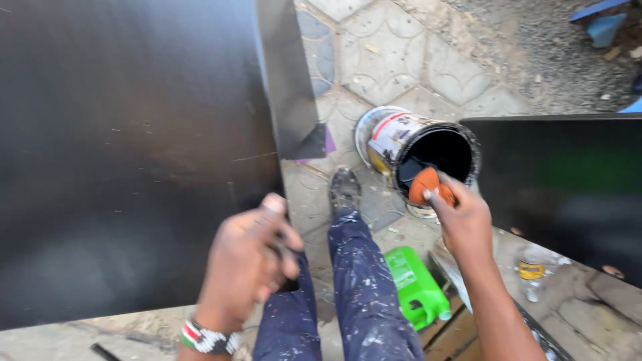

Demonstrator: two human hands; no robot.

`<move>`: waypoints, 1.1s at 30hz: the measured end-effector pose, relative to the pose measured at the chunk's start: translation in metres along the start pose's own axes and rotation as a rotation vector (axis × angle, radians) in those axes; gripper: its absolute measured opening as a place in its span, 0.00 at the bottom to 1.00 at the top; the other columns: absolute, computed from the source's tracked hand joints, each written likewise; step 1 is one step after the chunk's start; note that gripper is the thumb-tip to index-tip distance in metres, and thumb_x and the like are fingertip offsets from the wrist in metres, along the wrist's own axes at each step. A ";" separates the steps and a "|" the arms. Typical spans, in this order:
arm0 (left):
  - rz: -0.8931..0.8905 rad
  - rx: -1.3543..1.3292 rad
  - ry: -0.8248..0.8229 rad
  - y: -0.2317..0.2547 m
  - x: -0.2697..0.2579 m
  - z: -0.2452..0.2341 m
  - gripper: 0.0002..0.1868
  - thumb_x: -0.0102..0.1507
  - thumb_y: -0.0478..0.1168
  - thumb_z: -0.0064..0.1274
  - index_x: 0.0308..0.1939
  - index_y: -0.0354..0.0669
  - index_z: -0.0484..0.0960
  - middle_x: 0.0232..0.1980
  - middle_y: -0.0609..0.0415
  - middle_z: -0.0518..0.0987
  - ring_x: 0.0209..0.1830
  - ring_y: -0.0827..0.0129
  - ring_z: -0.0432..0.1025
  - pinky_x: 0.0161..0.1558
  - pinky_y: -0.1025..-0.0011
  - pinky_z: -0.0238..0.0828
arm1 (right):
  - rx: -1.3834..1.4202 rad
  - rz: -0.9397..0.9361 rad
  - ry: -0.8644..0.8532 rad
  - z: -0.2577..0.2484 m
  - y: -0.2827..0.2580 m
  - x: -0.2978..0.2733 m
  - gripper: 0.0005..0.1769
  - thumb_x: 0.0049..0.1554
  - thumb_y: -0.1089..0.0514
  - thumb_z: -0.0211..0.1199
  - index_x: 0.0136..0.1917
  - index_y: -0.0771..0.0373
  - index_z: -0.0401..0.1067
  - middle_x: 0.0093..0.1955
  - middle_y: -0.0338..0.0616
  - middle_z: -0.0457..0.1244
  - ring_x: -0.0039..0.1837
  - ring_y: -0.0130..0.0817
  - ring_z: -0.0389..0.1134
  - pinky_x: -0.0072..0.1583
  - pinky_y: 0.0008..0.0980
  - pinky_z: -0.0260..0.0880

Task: Painting wooden furniture panels with black paint using a sponge.

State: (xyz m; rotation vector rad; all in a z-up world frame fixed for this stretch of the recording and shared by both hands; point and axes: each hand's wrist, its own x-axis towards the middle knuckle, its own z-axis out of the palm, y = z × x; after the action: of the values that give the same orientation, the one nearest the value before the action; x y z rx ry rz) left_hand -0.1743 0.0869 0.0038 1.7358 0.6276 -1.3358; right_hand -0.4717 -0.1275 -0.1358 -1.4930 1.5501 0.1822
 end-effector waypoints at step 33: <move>0.090 0.131 -0.358 -0.137 0.087 0.163 0.44 0.78 0.45 0.56 0.95 0.33 0.59 0.95 0.26 0.62 0.95 0.33 0.56 0.88 0.40 0.62 | 0.336 0.410 -0.005 0.037 0.070 0.172 0.10 0.56 0.51 0.65 0.40 0.56 0.82 0.28 0.41 0.57 0.27 0.34 0.57 0.28 0.33 0.51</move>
State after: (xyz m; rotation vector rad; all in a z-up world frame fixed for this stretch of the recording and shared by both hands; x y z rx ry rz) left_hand -0.3416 0.0121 -0.1349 1.5505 0.2622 -1.6023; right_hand -0.4796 -0.2058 -0.3078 -0.9068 1.7703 0.1512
